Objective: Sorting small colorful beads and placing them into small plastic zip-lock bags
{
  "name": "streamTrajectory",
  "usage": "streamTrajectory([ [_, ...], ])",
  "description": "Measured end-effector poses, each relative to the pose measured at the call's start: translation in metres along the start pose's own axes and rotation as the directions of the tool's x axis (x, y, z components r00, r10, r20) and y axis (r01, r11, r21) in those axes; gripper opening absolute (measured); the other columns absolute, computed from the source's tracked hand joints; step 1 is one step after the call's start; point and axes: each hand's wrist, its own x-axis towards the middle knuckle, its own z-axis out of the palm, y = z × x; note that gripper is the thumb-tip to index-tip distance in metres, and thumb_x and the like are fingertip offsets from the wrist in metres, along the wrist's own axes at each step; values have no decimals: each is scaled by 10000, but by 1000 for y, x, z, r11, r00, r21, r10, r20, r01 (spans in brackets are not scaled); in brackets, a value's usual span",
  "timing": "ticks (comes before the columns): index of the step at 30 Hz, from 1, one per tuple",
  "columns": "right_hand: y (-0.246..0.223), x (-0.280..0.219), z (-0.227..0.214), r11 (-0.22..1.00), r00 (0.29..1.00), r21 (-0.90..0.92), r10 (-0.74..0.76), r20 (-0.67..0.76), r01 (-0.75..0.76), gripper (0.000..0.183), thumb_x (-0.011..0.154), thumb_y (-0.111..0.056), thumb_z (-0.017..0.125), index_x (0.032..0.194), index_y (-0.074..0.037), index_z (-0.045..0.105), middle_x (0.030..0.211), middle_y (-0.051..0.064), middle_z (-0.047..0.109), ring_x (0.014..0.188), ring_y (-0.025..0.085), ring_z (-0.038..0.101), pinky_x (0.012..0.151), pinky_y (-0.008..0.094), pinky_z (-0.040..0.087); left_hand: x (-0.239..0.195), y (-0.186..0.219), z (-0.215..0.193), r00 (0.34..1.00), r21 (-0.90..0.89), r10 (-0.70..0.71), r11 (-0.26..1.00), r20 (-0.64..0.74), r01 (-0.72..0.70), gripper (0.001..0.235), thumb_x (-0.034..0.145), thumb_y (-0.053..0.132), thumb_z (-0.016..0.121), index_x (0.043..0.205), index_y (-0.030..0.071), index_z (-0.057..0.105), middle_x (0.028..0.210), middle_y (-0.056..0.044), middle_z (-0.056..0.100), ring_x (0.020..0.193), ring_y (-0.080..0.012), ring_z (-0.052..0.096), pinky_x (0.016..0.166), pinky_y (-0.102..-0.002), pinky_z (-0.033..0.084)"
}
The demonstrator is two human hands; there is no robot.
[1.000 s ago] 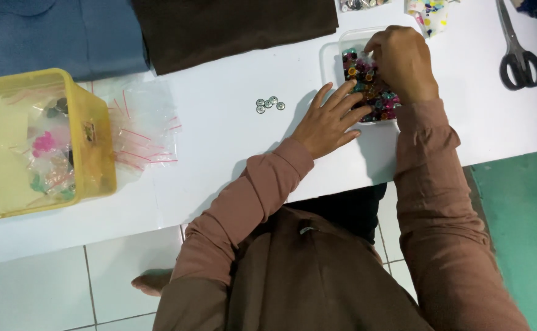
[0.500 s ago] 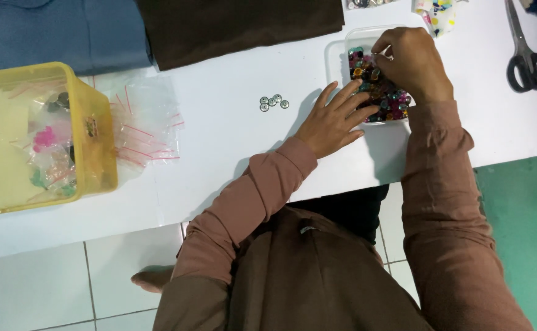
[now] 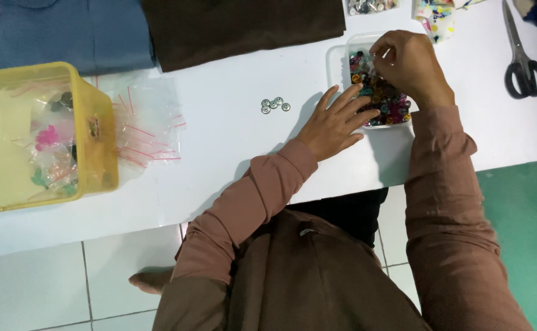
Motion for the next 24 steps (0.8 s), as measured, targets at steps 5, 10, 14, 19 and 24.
streamTrajectory([
  [5,-9,2,8,997,998,-58,-58,-19,57,151,937,73,728,1081,42,758,996,183,726,807,276,670,728,383,536,1,-1,-1,1000,3,13,1000,-27,-13,573,957,397,842,1430,258,552,1457,-32,557,1494,-295,326,1221,-554,256],
  [10,-4,6,19,1000,1000,-16,-8,22,8,216,892,68,641,1057,4,765,1011,148,742,831,268,669,744,371,525,0,-2,3,999,3,11,1000,-42,-10,600,925,409,877,1413,256,563,1437,-35,573,1479,-288,349,1210,-558,281],
  [14,11,1,30,991,1000,-133,9,-2,-9,151,919,21,740,1066,5,770,951,166,730,779,305,675,688,404,529,1,0,-1,1000,1,8,1000,-15,-8,590,941,411,853,1424,254,552,1446,-33,563,1488,-291,331,1221,-558,262],
  [19,12,1,36,980,999,-197,-12,-41,3,238,873,30,757,1098,-15,819,954,160,741,792,312,680,704,417,531,1,0,4,998,-9,8,1000,-67,-9,516,951,381,832,1385,243,589,1417,-39,581,1478,-288,343,1208,-557,274],
  [24,11,2,36,967,994,-243,-94,-62,76,97,939,11,748,1027,18,790,877,156,720,789,327,658,692,423,525,5,5,12,983,75,-26,996,-181,40,297,997,278,788,1267,255,664,1324,-18,627,1413,-262,440,1084,-480,432],
])
